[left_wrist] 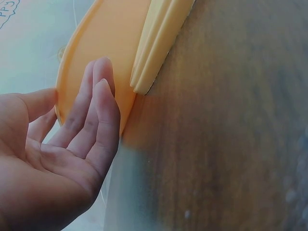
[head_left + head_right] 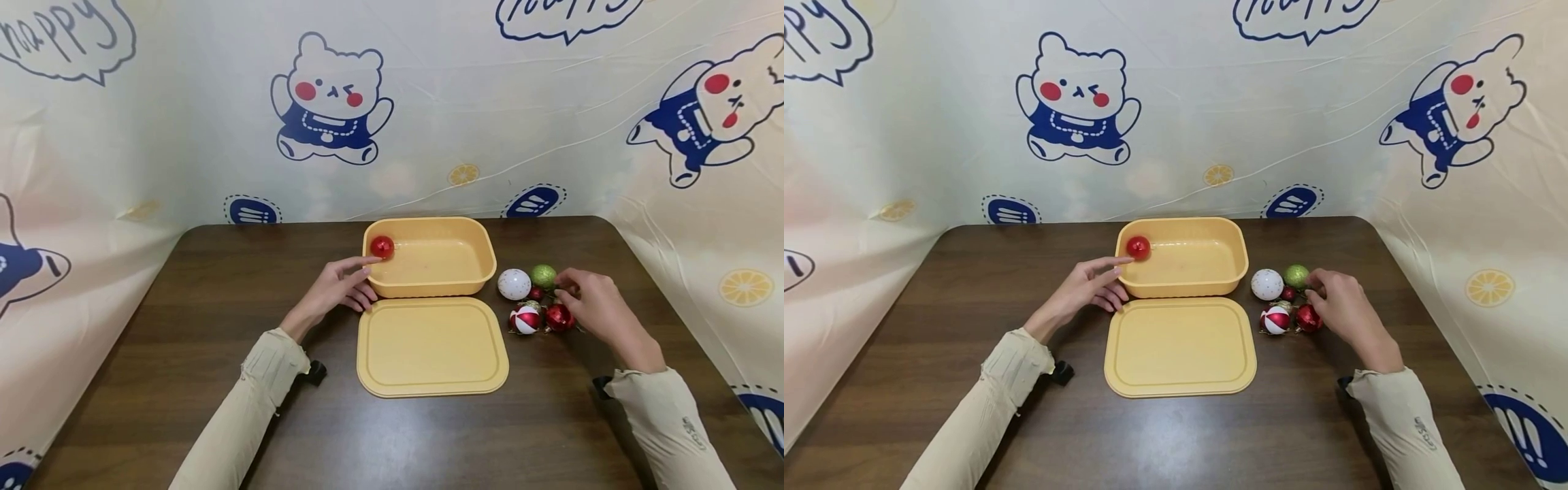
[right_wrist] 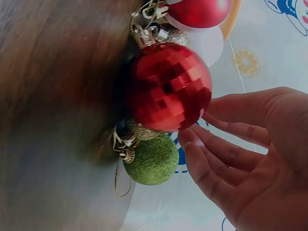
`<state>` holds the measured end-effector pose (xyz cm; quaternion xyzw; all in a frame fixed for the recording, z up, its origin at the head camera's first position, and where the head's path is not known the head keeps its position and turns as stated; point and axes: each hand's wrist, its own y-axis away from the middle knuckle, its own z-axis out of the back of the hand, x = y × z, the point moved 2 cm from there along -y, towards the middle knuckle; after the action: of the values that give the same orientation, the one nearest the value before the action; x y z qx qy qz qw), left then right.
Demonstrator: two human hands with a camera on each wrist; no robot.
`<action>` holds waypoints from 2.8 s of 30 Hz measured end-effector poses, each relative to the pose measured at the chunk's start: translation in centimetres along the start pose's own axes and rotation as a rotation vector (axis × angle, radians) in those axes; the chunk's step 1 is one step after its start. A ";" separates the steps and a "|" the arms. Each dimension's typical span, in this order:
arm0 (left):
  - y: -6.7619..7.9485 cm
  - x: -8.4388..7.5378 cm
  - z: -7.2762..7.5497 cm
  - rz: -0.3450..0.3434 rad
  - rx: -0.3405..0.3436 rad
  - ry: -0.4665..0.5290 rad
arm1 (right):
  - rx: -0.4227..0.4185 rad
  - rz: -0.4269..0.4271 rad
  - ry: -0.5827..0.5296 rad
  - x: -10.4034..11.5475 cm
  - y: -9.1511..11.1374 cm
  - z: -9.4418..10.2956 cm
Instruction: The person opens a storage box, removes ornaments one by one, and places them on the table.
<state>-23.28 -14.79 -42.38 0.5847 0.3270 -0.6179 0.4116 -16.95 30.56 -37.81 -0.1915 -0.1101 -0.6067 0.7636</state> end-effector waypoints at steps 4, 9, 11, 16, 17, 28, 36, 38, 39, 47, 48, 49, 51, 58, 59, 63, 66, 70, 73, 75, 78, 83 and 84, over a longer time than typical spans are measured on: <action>0.0 0.0 0.1 -0.003 0.001 -0.003 | -0.008 0.002 0.003 0.3 0.1 0.3; 0.0 0.2 0.2 -0.001 0.000 0.002 | -0.079 0.049 0.028 0.5 0.1 0.8; 0.0 0.2 0.2 0.000 -0.002 0.006 | -0.105 0.069 0.036 0.5 0.1 0.9; 0.1 0.2 0.2 -0.004 0.001 0.009 | -0.115 0.078 0.035 0.6 0.2 1.1; 0.1 0.1 0.1 -0.003 0.002 0.009 | -0.115 0.080 0.033 0.7 0.2 1.1; 0.1 -0.1 -0.1 -0.001 0.012 0.006 | -0.103 0.087 0.016 1.7 0.2 1.3; 0.2 -0.1 0.0 0.001 0.010 0.010 | -0.061 0.072 0.002 3.0 -0.3 1.3; 0.2 0.0 0.0 0.004 0.008 0.012 | -0.058 0.070 -0.002 3.3 -0.5 1.3; 0.3 0.0 0.0 0.005 0.006 0.013 | -0.057 0.068 -0.004 3.5 -0.6 1.3; 0.2 0.1 -0.1 0.009 0.006 0.012 | -0.041 0.062 -0.048 6.2 -1.9 0.9; 0.2 0.1 -0.1 0.009 0.005 0.013 | -0.038 0.068 -0.058 6.7 -2.2 0.7; 0.3 0.1 -0.1 0.009 0.004 0.015 | -0.033 0.074 -0.066 7.2 -2.6 0.6; 0.3 0.0 -0.1 0.007 0.002 0.016 | -0.030 0.093 -0.079 8.4 -3.4 0.2; 0.5 0.1 0.0 0.008 0.003 0.022 | -0.033 0.181 -0.130 12.0 -6.9 -1.8; 0.5 0.1 -0.1 0.008 0.004 0.024 | -0.031 0.189 -0.137 12.4 -7.3 -2.1; 0.5 0.1 -0.1 0.011 0.008 0.032 | 0.000 0.188 -0.176 13.7 -8.5 -3.4; 0.5 0.0 -0.1 0.012 0.007 0.031 | 0.000 0.188 -0.198 14.6 -9.4 -4.2; 0.5 -0.1 0.0 0.012 0.000 0.028 | -0.002 0.193 -0.204 15.8 -10.5 -5.1; 0.4 -0.1 0.0 0.022 -0.006 0.031 | 0.020 0.179 -0.204 16.6 -11.3 -5.8; 0.4 -0.1 0.0 0.029 -0.008 0.031 | 0.039 0.166 -0.212 17.1 -11.7 -6.2; 0.5 0.0 0.0 0.035 -0.008 0.028 | 0.060 0.164 -0.236 17.7 -12.3 -6.8; 0.5 0.0 -0.1 0.036 -0.001 0.034 | 0.078 0.168 -0.278 18.3 -13.4 -8.1; 0.4 0.0 -0.1 0.036 0.002 0.035 | 0.082 0.166 -0.284 18.4 -13.6 -8.4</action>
<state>-22.82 -14.87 -42.35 0.6016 0.3230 -0.6005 0.4161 -26.26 8.13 -35.83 -0.2523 -0.2255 -0.5034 0.7950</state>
